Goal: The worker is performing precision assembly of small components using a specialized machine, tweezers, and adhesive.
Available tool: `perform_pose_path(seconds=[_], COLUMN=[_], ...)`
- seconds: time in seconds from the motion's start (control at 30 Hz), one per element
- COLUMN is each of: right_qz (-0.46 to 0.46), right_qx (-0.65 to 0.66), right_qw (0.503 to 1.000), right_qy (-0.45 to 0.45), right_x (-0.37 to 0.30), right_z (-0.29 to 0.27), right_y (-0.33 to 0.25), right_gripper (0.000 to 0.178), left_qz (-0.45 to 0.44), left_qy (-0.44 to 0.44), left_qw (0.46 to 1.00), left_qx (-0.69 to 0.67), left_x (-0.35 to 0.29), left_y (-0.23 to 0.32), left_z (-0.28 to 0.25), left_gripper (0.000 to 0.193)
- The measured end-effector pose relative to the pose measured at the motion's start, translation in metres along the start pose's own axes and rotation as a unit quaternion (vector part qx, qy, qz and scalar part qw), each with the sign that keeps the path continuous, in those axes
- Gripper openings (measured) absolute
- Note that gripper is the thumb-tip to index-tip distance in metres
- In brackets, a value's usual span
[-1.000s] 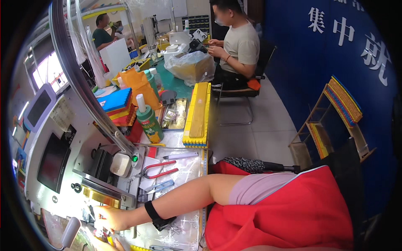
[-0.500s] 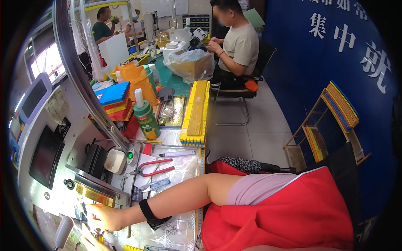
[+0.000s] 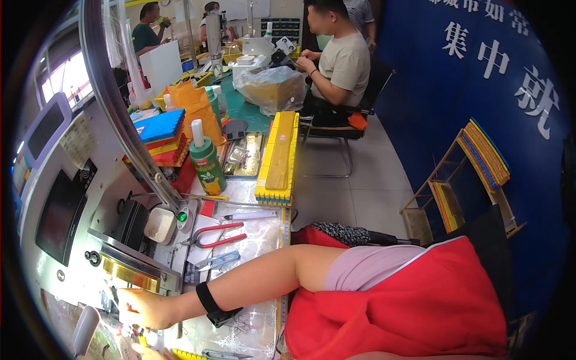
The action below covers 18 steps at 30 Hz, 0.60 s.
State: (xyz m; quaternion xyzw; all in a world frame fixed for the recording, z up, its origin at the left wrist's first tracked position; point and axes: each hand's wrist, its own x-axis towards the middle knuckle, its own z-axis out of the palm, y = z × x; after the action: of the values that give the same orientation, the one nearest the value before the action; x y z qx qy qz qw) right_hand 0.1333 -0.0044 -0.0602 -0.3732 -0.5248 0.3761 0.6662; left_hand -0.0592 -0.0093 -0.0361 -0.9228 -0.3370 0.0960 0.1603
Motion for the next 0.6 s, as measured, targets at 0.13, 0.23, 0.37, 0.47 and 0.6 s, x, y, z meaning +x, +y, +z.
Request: perform_pose_path(seconds=[0.13,0.23,0.37,0.47,0.6], right_qz=[0.052,0.193,-0.035,0.039,0.039], right_qx=[-0.027,0.092,0.042,0.065,0.018], right_qw=[0.997,0.976,0.996,0.947,0.91], right_qy=[0.044,-0.037,0.064,0.312,0.412], right_x=[-0.012,-0.059,-0.083,-0.043,0.001], right_z=[-0.003,0.006,-0.079,-0.128,-0.163], right_y=[-0.012,-0.08,-0.104,-0.102,-0.063], right_gripper=[0.019,0.018,0.017,0.038,0.038], left_qz=[0.041,-0.009,-0.01,0.047,0.083], left_qy=[0.106,0.123,0.042,0.185,0.229], left_qw=[0.991,0.987,0.915,0.852,0.752], left_qx=[-0.077,-0.102,-0.402,-0.487,-0.613], left_x=[-0.001,-0.029,-0.02,-0.005,0.037], left_y=[-0.005,-0.022,0.025,0.057,0.074], left_z=[-0.002,-0.016,-0.099,-0.104,-0.093], left_gripper=[0.043,0.046,0.044,0.039,0.067])
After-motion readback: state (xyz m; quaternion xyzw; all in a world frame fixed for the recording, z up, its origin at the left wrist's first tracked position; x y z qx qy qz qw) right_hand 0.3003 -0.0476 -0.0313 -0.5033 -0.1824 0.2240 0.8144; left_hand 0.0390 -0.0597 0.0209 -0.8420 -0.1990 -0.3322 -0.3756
